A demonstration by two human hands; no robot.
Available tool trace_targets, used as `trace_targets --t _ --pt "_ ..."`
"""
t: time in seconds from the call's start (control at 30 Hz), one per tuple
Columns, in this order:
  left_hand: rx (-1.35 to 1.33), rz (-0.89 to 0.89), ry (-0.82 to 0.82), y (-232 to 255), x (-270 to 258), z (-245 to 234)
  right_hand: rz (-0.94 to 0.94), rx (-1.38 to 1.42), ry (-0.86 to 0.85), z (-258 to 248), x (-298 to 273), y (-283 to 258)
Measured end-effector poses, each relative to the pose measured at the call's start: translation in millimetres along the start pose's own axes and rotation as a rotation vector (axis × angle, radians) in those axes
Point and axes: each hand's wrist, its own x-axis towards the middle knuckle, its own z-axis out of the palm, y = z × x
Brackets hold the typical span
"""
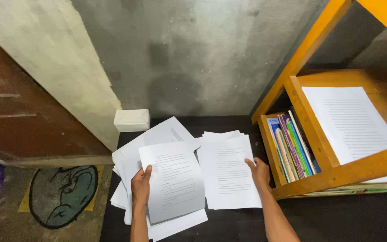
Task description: The person flips through several books and printed documents on a desk by hand, then places them one at a time onto a wooden shelf.
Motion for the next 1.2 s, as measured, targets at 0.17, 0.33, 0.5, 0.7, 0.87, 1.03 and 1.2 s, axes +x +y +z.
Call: trace_targets --t 0.17,0.33,0.5,0.7,0.87,1.03,1.2 --pt "-0.055 0.014 -0.026 25 -16 18 -0.098 -0.204 0.098 5 -5 -8" --pt "-0.074 -0.018 -0.074 30 -22 39 -0.032 -0.111 0.136 18 -31 -45" --pt "-0.097 -0.033 -0.137 1 -16 64 0.311 0.538 -0.613 45 -43 -45" --pt "-0.039 -0.022 -0.138 7 -19 100 0.434 0.985 -0.764 6 -50 -56" --pt "0.203 -0.065 -0.067 23 -24 132 0.178 0.594 -0.472 3 -29 -27" --pt "0.183 -0.019 -0.066 -23 -4 165 0.055 0.398 -0.222 4 -2 -6" --pt "0.407 0.263 -0.059 -76 21 197 -0.045 0.149 0.004 11 13 8"
